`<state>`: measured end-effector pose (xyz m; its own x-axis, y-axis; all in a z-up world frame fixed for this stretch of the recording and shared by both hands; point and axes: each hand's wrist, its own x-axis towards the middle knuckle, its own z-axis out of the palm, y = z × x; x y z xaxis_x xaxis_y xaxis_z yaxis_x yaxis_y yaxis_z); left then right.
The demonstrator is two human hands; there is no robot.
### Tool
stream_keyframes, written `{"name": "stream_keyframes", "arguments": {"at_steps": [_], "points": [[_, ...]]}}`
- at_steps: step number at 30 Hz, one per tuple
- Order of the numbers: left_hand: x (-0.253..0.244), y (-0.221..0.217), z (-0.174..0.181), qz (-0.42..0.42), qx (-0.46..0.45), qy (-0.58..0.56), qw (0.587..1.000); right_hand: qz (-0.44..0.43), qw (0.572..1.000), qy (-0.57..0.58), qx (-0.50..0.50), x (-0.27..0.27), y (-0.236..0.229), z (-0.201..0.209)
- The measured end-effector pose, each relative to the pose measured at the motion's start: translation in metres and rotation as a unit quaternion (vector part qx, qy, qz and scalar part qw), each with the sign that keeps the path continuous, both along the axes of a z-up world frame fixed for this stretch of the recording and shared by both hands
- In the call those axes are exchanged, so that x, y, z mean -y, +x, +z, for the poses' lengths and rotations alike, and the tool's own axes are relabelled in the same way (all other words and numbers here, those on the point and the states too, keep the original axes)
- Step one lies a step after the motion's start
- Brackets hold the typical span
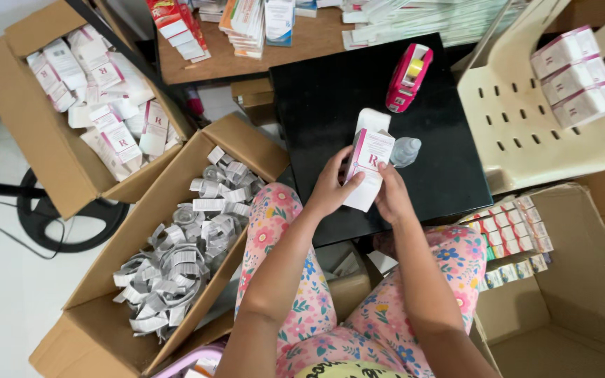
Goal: The person sits on the floor and repeatedly picks small bottles and paper boxes from a cardboard box. They place the bottles into the boxes, close the boxes, and set them aside on a nearby chair. The process is repeated for multiple units.
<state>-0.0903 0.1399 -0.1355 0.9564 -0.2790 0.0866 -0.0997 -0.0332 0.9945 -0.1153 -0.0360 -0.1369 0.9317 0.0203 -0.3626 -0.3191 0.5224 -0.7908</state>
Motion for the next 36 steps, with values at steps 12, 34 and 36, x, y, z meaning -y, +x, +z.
{"name": "stream_keyframes", "arguments": {"at_steps": [12, 34, 36], "points": [[-0.004, 0.018, 0.004, -0.013, -0.165, -0.182, 0.969, -0.006, 0.965, -0.228, 0.127, 0.017, 0.003, 0.008], [-0.003, -0.001, 0.020, -0.035, 0.185, 0.215, 0.958, 0.041, 0.935, -0.287, 0.203, 0.026, -0.013, 0.039], [0.008, -0.001, 0.023, 0.005, 0.227, 0.214, 0.950, 0.033, 0.946, -0.251, 0.202, 0.025, -0.014, 0.037]]}}
